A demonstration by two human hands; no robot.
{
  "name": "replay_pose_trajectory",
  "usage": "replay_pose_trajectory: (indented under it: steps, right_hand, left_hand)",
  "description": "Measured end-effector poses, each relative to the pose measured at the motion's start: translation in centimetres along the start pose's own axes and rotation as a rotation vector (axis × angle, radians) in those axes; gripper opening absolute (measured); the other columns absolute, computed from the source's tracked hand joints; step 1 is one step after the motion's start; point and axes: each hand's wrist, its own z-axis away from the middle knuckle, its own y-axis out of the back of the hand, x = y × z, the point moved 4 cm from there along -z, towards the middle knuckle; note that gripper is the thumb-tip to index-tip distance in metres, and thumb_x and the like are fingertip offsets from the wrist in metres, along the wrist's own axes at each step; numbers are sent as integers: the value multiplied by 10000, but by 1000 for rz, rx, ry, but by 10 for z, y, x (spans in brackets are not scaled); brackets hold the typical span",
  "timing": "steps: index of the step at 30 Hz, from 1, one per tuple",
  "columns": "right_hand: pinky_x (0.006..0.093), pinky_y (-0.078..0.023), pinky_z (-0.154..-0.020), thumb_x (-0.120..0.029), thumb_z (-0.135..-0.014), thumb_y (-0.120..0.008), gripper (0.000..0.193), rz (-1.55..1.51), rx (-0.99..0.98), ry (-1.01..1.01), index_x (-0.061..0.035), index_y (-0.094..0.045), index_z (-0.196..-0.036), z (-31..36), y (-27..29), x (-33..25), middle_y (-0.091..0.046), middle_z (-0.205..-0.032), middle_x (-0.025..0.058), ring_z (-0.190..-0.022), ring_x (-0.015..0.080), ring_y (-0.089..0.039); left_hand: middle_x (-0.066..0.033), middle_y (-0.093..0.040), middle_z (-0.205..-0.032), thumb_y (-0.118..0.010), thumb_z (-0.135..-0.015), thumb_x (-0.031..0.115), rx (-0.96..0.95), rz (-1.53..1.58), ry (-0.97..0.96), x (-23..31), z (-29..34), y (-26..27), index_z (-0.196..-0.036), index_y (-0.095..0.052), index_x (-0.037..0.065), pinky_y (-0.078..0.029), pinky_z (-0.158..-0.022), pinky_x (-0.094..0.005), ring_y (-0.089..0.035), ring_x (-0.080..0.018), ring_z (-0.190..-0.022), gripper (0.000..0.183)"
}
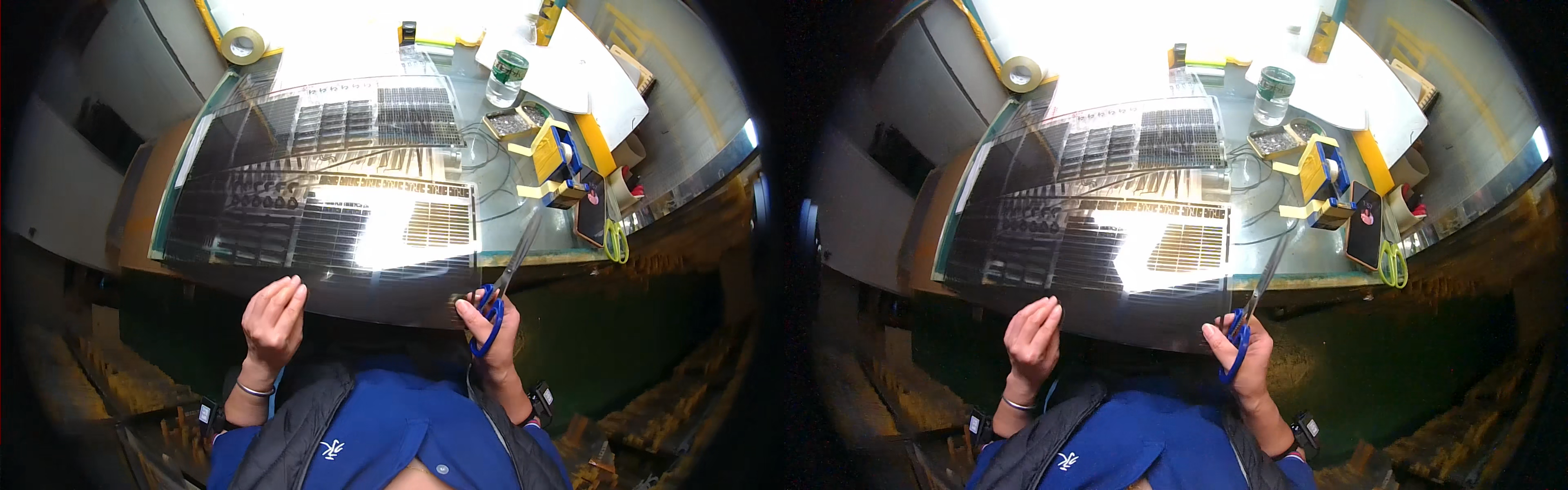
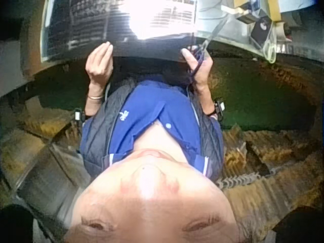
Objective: Cutting individual small metal components from a larger sheet using scissors on a light table.
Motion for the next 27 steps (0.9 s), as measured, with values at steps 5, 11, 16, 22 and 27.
replay_pose_trajectory:
  steps: [5,11,16,22,27]
  right_hand:
    - [192,-444,-612,16,-718,-677,172,98,-33,35,-8,-570,-850,-4,-3,-2,-565,-733,-3,-652,51,-518]
    - [187,-436,-624,-7,-719,-685,194,235,-107,49,9,-578,-880,-16,-19,-17,-570,-728,-7,-663,45,-524]
    - [182,-431,-615,-15,-732,-677,184,225,-87,320,15,-579,-885,-28,-30,-23,-590,-740,-1,-658,42,-527]
    - [214,-480,-568,-59,-774,-649,181,85,32,55,8,-573,-924,-24,-12,-9,-622,-777,62,-621,93,-586]
    - [214,-468,-526,-209,-831,-599,238,64,53,-67,8,-565,-921,-4,11,6,-635,-850,159,-596,129,-597]
  left_hand:
    - [-115,-632,-867,-620,-666,-54,140,86,-128,5,18,11,-811,-630,-3,-522,-718,-336,-611,-243,-815,154]
    - [-106,-636,-885,-595,-686,-30,130,65,-178,6,33,5,-820,-642,9,-514,-758,-344,-605,-242,-856,148]
    - [-98,-634,-919,-590,-682,-26,159,24,-204,-6,16,-6,-836,-649,27,-503,-785,-349,-595,-239,-894,173]
    - [-134,-617,-977,-519,-695,-47,30,39,-130,-16,-4,-27,-876,-629,0,-457,-858,-405,-587,-283,-938,217]
    - [-144,-606,-1002,-481,-657,-82,0,96,-56,-34,-7,-25,-880,-620,-10,-419,-897,-431,-568,-290,-970,273]
